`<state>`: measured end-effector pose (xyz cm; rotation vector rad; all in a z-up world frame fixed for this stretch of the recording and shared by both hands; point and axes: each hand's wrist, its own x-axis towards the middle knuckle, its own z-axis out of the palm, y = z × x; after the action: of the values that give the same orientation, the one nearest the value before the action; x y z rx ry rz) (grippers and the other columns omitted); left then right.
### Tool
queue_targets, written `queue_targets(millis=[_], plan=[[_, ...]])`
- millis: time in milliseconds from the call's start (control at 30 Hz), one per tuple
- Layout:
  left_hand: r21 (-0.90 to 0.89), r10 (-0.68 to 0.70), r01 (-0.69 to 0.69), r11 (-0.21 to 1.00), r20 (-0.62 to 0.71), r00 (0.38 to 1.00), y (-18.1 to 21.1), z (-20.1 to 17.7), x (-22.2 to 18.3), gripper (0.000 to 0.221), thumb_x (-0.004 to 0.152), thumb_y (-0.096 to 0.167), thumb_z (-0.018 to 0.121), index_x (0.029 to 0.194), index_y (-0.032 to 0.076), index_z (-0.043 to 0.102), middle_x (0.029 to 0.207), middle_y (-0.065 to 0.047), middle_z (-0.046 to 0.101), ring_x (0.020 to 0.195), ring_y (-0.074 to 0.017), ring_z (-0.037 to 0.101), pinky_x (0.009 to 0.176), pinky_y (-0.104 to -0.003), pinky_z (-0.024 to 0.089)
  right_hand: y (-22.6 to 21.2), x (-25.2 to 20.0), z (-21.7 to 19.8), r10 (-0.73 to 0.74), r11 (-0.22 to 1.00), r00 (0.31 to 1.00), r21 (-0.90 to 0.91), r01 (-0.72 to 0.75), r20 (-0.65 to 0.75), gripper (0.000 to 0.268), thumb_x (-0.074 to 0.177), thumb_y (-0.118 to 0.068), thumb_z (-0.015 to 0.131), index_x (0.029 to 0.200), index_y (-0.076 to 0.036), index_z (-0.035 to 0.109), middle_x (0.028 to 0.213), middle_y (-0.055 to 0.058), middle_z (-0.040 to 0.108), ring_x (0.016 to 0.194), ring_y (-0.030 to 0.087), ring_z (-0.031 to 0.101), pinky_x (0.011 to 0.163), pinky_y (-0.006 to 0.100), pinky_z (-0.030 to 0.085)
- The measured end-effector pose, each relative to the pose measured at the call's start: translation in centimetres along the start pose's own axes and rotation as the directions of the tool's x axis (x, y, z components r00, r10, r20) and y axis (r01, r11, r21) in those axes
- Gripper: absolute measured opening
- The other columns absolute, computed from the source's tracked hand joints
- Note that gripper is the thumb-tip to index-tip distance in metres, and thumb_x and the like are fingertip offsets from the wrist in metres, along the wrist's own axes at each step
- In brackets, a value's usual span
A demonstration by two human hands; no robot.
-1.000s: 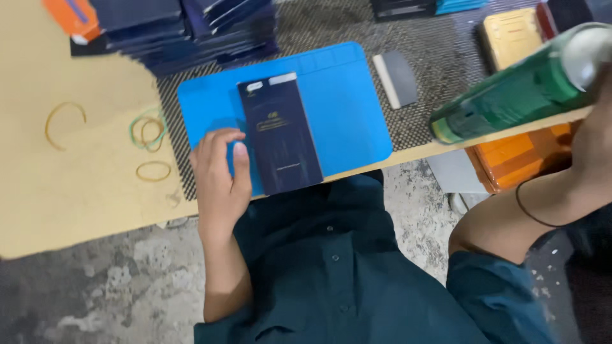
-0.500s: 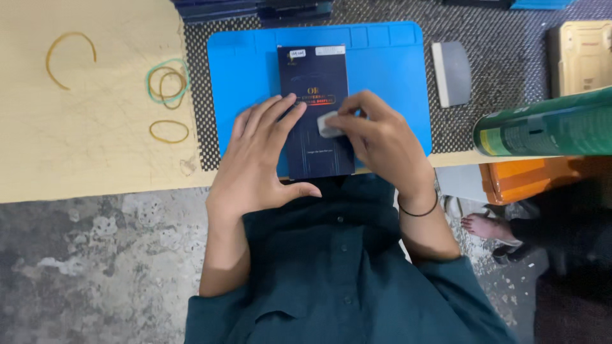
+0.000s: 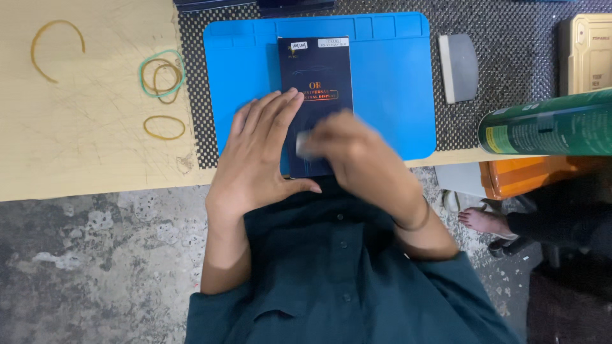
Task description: The person wipes down a rectangular object with a cloth and places it inside a protective box, then removes it from a bubble wrap sleeve and cleans the surface of another blue rectangular box with a cloth.
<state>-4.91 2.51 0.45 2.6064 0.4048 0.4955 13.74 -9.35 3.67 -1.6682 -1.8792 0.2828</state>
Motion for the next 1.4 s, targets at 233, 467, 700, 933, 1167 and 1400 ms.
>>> queue_targets(millis=[233, 467, 700, 933, 1167, 1400], plan=[[-0.012, -0.035, 0.036, 0.999, 0.03, 0.999, 0.1, 0.3, -0.2, 0.12, 0.079, 0.086, 0.054, 0.16, 0.003, 0.026, 0.164, -0.017, 0.04, 0.153, -0.0374, 0.036, 0.126, -0.057, 0.025, 1.8, 0.1, -0.8, 0.051, 0.998, 0.996, 0.035, -0.054, 0.075, 0.027, 0.095, 0.01, 0.06, 0.108, -0.004, 0.08, 0.107, 0.016, 0.069, 0.098, 0.032, 0.065, 0.084, 0.041, 0.055], [-0.03, -0.049, 0.049, 0.998, 0.018, 0.999, 0.0, 0.3, -0.2, 0.122, 0.077, 0.082, 0.067, 0.159, 0.002, 0.026, 0.162, -0.019, 0.041, 0.152, -0.0384, 0.038, 0.125, -0.056, 0.025, -0.8, -1.5, -0.8, -0.107, 0.986, 0.972, 0.148, 0.076, 0.209, 0.021, 0.088, 0.006, 0.063, 0.101, -0.002, 0.077, 0.106, 0.015, 0.067, 0.098, 0.034, 0.064, 0.089, 0.045, 0.049], [-0.065, -0.074, 0.074, 0.995, 0.01, 0.997, 0.2, 0.3, 0.0, 0.127, 0.071, 0.087, 0.059, 0.158, 0.001, 0.028, 0.159, -0.023, 0.044, 0.15, -0.0409, 0.039, 0.125, -0.055, 0.024, -1.4, 0.2, 1.4, -0.084, 0.994, 0.996, 0.07, 0.084, -0.004, 0.031, 0.093, 0.013, 0.051, 0.106, -0.001, 0.075, 0.109, 0.015, 0.067, 0.104, 0.034, 0.061, 0.094, 0.046, 0.048], [-0.072, -0.068, 0.07, 0.995, 0.029, 0.997, 0.0, 0.2, -0.1, 0.137, 0.062, 0.089, 0.064, 0.159, 0.001, 0.023, 0.16, -0.023, 0.042, 0.151, -0.0409, 0.037, 0.125, -0.056, 0.023, 0.4, 1.6, 0.2, -0.06, 0.996, 0.995, 0.067, 0.054, 0.085, 0.026, 0.092, 0.011, 0.059, 0.101, -0.002, 0.079, 0.101, 0.012, 0.071, 0.093, 0.031, 0.064, 0.087, 0.044, 0.047], [-0.11, -0.059, 0.065, 0.992, 0.053, 0.997, 0.1, -0.4, -0.1, 0.151, 0.048, 0.087, 0.08, 0.159, 0.001, 0.024, 0.165, -0.019, 0.036, 0.154, -0.0378, 0.032, 0.127, -0.055, 0.019, -0.3, -1.8, -0.4, -0.237, 0.967, 0.942, 0.15, 0.205, 0.236, 0.022, 0.095, -0.001, 0.064, 0.111, -0.011, 0.076, 0.11, 0.006, 0.069, 0.101, 0.027, 0.064, 0.083, 0.041, 0.045], [-0.147, -0.094, 0.091, 0.985, -0.018, 0.995, 0.5, -0.3, -0.2, 0.145, 0.053, 0.09, 0.069, 0.156, -0.003, 0.026, 0.16, -0.025, 0.04, 0.149, -0.0422, 0.039, 0.124, -0.056, 0.026, 0.3, 0.0, 1.4, 0.076, 0.996, 0.983, -0.035, -0.083, -0.165, 0.023, 0.098, 0.005, 0.059, 0.11, -0.002, 0.078, 0.104, 0.015, 0.067, 0.096, 0.034, 0.064, 0.085, 0.043, 0.05]])
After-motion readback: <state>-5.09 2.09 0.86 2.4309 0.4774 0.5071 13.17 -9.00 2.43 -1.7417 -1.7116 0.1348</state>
